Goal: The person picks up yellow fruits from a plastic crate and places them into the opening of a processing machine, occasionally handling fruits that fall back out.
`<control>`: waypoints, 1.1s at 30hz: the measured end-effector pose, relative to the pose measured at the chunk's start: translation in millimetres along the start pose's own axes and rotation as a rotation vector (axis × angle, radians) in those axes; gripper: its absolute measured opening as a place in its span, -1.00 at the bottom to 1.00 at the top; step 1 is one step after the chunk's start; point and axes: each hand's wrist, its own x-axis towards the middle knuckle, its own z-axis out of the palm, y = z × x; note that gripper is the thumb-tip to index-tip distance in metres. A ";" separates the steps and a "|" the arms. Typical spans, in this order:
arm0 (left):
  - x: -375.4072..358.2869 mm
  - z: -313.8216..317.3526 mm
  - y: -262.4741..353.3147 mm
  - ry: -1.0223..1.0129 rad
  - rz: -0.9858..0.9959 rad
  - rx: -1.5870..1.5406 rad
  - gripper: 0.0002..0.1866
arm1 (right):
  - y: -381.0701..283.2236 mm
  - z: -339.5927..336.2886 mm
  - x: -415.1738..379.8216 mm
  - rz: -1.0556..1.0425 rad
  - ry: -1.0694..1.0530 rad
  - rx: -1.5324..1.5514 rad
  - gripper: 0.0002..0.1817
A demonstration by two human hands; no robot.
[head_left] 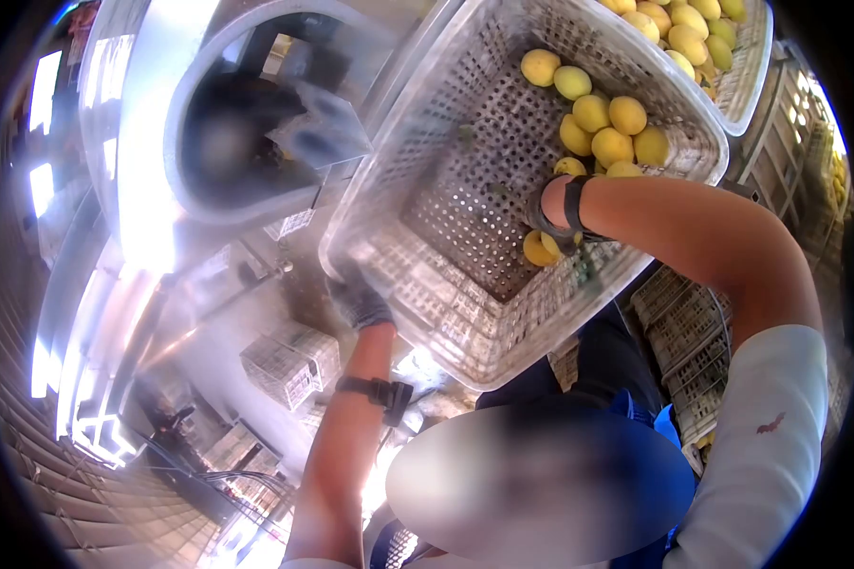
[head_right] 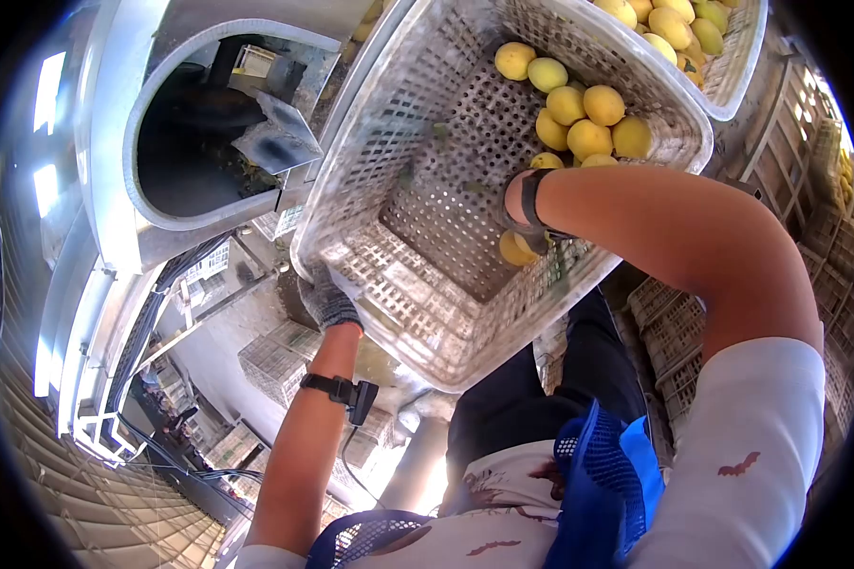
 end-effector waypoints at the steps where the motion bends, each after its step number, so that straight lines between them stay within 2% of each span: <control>1: 1.1 0.6 -2.9 0.000 -0.003 -0.007 -0.55 | -3.8 -13.3 -20.0 0.004 -0.004 -0.004 -0.27; 3: 0.0 1.9 -8.9 0.008 0.141 -0.015 -0.60 | -21.6 -53.8 -92.3 0.089 0.355 0.403 -0.17; 5: -3.9 1.5 -6.6 -0.022 0.157 -0.028 -0.60 | -34.0 -62.6 -133.0 -0.084 0.809 0.806 -0.18; 6: -7.1 1.5 -4.3 -0.057 0.185 -0.030 -0.61 | -42.4 -62.4 -130.8 -0.085 0.793 0.781 -0.18; 8: -15.4 6.8 4.5 -0.013 0.181 -0.045 -0.61 | -56.2 -67.0 -125.8 -0.191 1.677 0.753 -0.25; 9: -19.3 8.3 9.7 0.009 0.190 -0.035 -0.62 | -62.8 -73.5 -129.1 -0.216 1.660 0.720 -0.25; 11: -27.4 10.8 24.4 0.029 0.126 -0.083 -0.62 | -78.7 -109.1 -144.1 -0.235 2.043 1.020 -0.29; 12: -31.3 11.1 30.1 0.015 0.073 -0.102 -0.62 | -80.7 -123.3 -140.7 -0.422 1.993 1.268 -0.31; 13: -31.2 10.9 29.4 0.034 0.066 -0.118 -0.62 | -78.8 -136.7 -137.6 -0.440 1.977 1.250 -0.31; 15: -27.9 8.3 24.4 -0.027 0.060 -0.105 -0.60 | -70.0 -162.3 -128.9 -0.075 2.213 0.674 -0.30; 16: -27.5 7.9 18.8 -0.018 0.055 -0.111 -0.60 | -71.2 -170.8 -122.9 -0.099 2.141 0.922 -0.26; 17: -26.7 8.8 14.3 -0.014 0.097 -0.109 -0.60 | -73.0 -176.1 -119.8 -0.106 2.138 0.913 -0.26; 19: -23.8 10.9 12.1 -0.008 0.140 -0.118 -0.60 | -75.5 -186.6 -117.8 0.339 2.234 0.607 -0.19; 21: -25.1 10.3 12.8 0.019 0.125 0.038 -0.60 | -76.4 -188.4 -107.5 0.307 2.200 0.583 -0.13; 24: -29.6 8.2 21.0 -0.015 0.038 0.024 -0.57 | -88.2 -193.4 -106.8 0.321 2.196 0.676 -0.13; 26: -38.6 7.2 39.9 -0.034 -0.021 -0.063 -0.55 | -83.9 -193.1 -96.9 0.147 2.121 1.032 -0.15; 27: -41.3 7.2 46.7 -0.059 -0.074 -0.140 -0.53 | -79.1 -193.1 -95.5 0.140 2.116 1.022 -0.15; 29: -38.2 7.6 39.0 -0.057 -0.055 -0.135 -0.52 | -71.1 -194.8 -99.2 0.299 2.239 0.566 -0.17; 33: -45.6 4.9 49.8 -0.041 -0.001 -0.030 -0.48 | -77.5 -201.4 -110.5 0.399 2.174 0.504 -0.26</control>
